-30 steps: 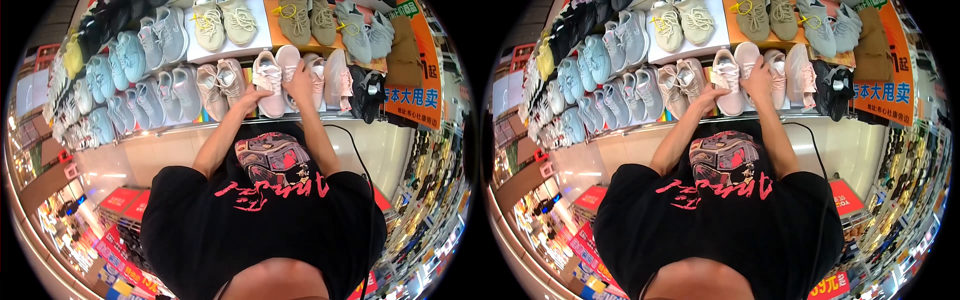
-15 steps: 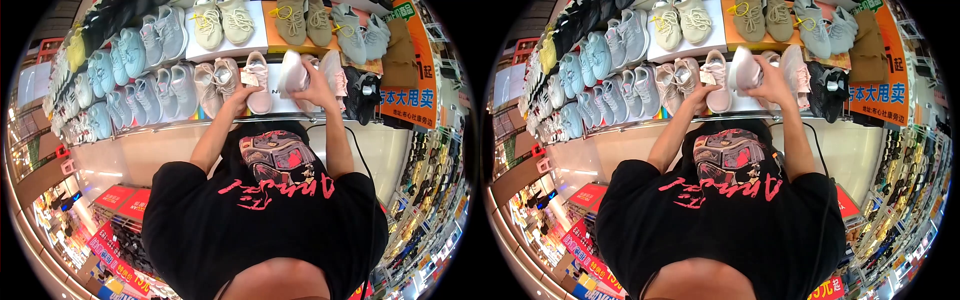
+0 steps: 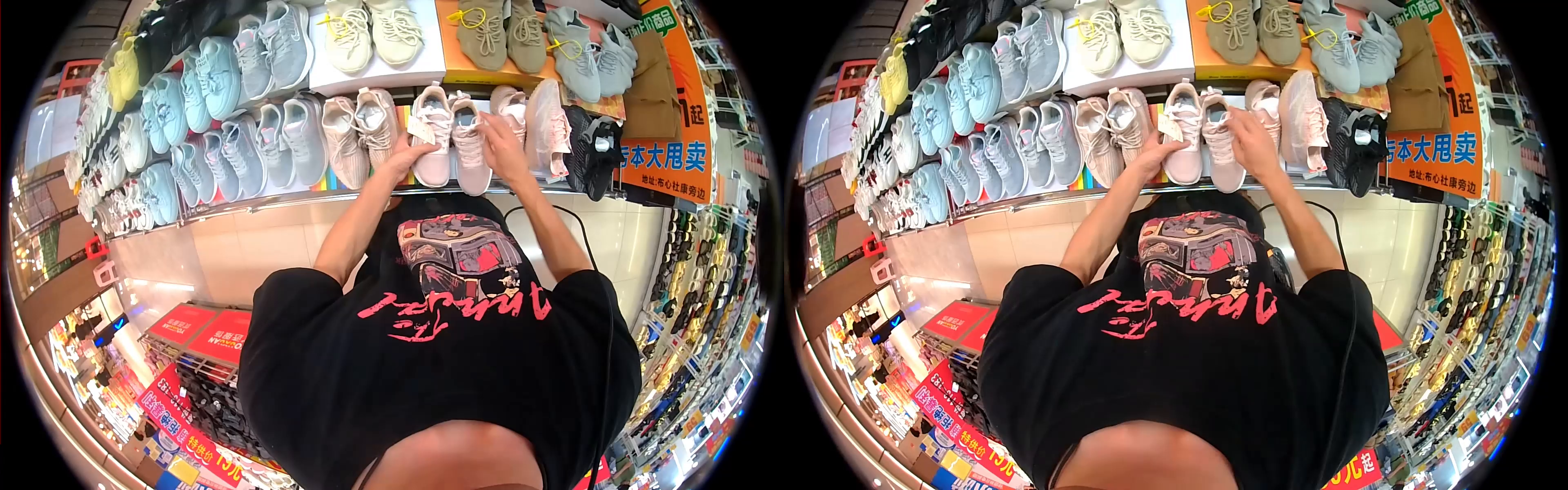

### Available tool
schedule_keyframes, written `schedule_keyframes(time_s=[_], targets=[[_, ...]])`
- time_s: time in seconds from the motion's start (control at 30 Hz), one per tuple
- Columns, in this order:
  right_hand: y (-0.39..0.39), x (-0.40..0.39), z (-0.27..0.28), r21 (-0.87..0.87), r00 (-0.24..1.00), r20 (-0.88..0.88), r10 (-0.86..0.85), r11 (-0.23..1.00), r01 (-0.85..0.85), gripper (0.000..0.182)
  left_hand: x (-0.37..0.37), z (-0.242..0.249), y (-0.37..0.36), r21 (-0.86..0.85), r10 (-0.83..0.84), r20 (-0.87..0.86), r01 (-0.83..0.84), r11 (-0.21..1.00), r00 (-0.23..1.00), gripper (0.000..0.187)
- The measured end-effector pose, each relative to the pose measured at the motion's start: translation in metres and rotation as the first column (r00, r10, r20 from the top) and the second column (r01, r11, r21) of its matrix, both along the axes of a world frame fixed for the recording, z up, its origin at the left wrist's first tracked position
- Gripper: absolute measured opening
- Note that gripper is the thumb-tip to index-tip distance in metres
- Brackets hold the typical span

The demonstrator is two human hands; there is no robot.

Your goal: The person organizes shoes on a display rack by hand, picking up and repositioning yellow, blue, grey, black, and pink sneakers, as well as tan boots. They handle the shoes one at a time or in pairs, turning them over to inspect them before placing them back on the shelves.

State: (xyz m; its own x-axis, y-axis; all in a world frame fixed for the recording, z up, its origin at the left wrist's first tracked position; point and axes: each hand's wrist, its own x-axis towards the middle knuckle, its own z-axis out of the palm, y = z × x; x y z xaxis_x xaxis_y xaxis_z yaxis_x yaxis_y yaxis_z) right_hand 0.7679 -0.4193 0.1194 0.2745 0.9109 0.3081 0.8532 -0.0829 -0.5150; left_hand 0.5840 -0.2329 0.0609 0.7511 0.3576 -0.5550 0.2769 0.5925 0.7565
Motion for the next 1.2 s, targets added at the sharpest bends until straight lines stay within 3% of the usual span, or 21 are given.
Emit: schedule_keyframes(time_s=[0.03, 0.07, 0.1, 0.13, 0.17, 0.23, 0.3, 0.37, 0.43, 0.57, 0.63, 0.7, 0.77, 0.9, 0.97, 1.03, 1.13, 1.2], targets=[[-0.002, -0.008, -0.004, 0.021, 0.97, -0.11, -0.217, 0.975, 0.221, 0.038, 0.001, 0.001, -0.002, 0.038, -0.008, -0.011, 0.009, 0.999, 1.0, 0.075], [-0.004, -0.017, -0.009, 0.021, 0.969, -0.111, -0.22, 0.975, 0.223, 0.038, 0.002, 0.001, -0.004, 0.093, -0.049, -0.095, 0.058, 0.994, 0.994, 0.077], [-0.005, -0.027, -0.015, -0.041, 0.929, -0.203, -0.309, 0.951, 0.307, 0.05, 0.001, -0.003, -0.008, 0.093, -0.055, -0.097, 0.064, 0.994, 0.994, 0.077], [-0.007, -0.038, -0.021, -0.109, 0.87, -0.287, -0.4, 0.916, 0.385, 0.064, 0.0, -0.009, -0.013, 0.376, -0.061, -0.126, 0.105, 0.921, 0.99, 0.076], [-0.008, -0.049, -0.026, -0.108, 0.865, -0.289, -0.411, 0.911, 0.397, 0.064, 0.0, -0.015, -0.016, 0.626, -0.063, -0.151, 0.145, 0.766, 0.987, 0.075], [-0.008, -0.065, -0.036, -0.127, 0.839, -0.25, -0.483, 0.876, 0.466, 0.089, 0.0, -0.007, -0.022, 0.678, -0.035, -0.148, 0.127, 0.724, 0.988, 0.082], [-0.007, -0.07, -0.047, -0.119, 0.846, -0.248, -0.472, 0.882, 0.457, 0.096, -0.001, 0.0, -0.027, 0.808, 0.018, -0.153, 0.115, 0.578, 0.988, 0.09], [-0.002, -0.071, -0.06, -0.082, 0.823, -0.231, -0.519, 0.854, 0.515, 0.094, -0.001, 0.003, -0.036, 0.796, 0.05, -0.196, 0.129, 0.591, 0.979, 0.096], [0.006, -0.069, -0.056, -0.088, 0.801, -0.277, -0.531, 0.844, 0.529, 0.094, 0.0, 0.002, -0.042, 0.874, -0.01, -0.129, 0.118, 0.472, 0.992, 0.106], [0.029, -0.056, -0.059, -0.094, 0.753, -0.325, -0.571, 0.812, 0.576, 0.093, 0.008, -0.011, -0.029, 0.814, -0.028, -0.099, 0.097, 0.573, 0.995, 0.105], [0.04, -0.056, -0.062, -0.08, 0.751, -0.294, -0.592, 0.798, 0.598, 0.092, 0.013, -0.004, -0.021, 0.809, -0.034, -0.06, 0.068, 0.584, 0.998, 0.105], [0.05, -0.055, -0.065, -0.059, 0.752, -0.169, -0.637, 0.768, 0.638, 0.091, 0.016, -0.003, -0.014, 0.745, -0.063, -0.132, 0.141, 0.652, 0.989, 0.105], [0.053, -0.056, -0.069, -0.088, 0.742, -0.137, -0.657, 0.754, 0.651, 0.091, 0.015, -0.007, -0.014, 0.753, -0.026, -0.139, 0.122, 0.647, 0.99, 0.107], [0.048, -0.053, -0.069, -0.103, 0.757, -0.143, -0.637, 0.77, 0.629, 0.092, 0.007, 0.015, -0.031, 0.827, 0.077, -0.145, 0.079, 0.557, 0.986, 0.106], [0.049, -0.055, -0.075, -0.079, 0.731, -0.266, -0.628, 0.77, 0.633, 0.093, 0.006, 0.02, -0.037, 0.867, 0.167, -0.058, -0.033, 0.498, 0.984, 0.111], [0.051, -0.056, -0.073, -0.096, 0.724, -0.316, -0.614, 0.779, 0.619, 0.094, 0.005, -0.01, -0.035, 0.88, 0.127, -0.112, 0.039, 0.473, 0.986, 0.104], [0.053, -0.055, -0.071, -0.113, 0.73, -0.338, -0.593, 0.796, 0.595, 0.091, 0.008, -0.028, -0.029, 0.788, 0.084, -0.052, -0.011, 0.616, 0.995, 0.085], [0.053, -0.055, -0.073, -0.108, 0.746, -0.316, -0.586, 0.804, 0.585, 0.092, 0.009, -0.029, -0.027, 0.79, 0.088, -0.097, 0.023, 0.612, 0.991, 0.084]])
